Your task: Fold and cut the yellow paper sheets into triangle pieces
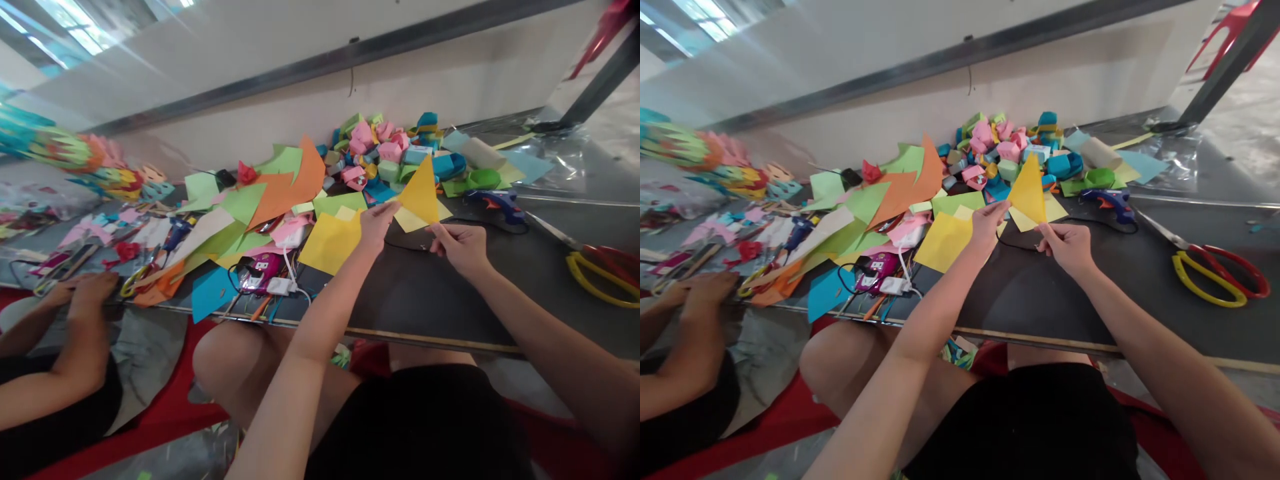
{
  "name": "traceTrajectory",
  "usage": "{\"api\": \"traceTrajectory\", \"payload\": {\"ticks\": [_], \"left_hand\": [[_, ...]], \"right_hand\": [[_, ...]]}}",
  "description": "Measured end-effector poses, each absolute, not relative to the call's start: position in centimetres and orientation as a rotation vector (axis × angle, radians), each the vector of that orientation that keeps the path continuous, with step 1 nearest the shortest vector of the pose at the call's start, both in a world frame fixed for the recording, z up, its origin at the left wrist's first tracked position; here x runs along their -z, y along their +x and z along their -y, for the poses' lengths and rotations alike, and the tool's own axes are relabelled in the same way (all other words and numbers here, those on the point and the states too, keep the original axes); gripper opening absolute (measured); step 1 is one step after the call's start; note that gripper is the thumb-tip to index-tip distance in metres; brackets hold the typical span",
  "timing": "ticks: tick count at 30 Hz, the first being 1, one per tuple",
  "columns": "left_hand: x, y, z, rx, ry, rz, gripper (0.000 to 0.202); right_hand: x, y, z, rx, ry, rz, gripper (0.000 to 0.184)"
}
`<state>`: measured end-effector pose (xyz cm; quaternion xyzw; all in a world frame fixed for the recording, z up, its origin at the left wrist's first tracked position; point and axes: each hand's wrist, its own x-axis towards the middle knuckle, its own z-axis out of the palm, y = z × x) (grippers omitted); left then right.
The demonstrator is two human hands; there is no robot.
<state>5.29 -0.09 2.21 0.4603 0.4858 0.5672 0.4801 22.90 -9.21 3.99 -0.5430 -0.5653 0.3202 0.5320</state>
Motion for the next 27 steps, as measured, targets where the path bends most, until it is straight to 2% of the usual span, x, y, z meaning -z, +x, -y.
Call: {"api": "traceTrajectory", "payload": {"ticks": [4,8,20,27], "left_hand": [[-2.5,2.6,-0.8,-1.489,1.098,-1.32,0.028],[-2.6,2.7,0.0,-1.495,1.42,-1.438,0.037],[-2.4,3.8,1.5,-1.239,1.428,-0.988,0.056],[-3.3,3.1,1.7,-1.256,1.76,-1.21,0.069]], "right_hand": [[-3.8,23.2,9.0,-0.765,-1.277,1.32,0.054],[-3.3,23.2,8.5,-0.879,-1.253,1.404,0.055],[-3.3,23.7,8.0,-0.999,-1.206,1.513,0.056],[-3.1,23.4,7.7,-0.883,-1.181,1.394,0.055]]}}
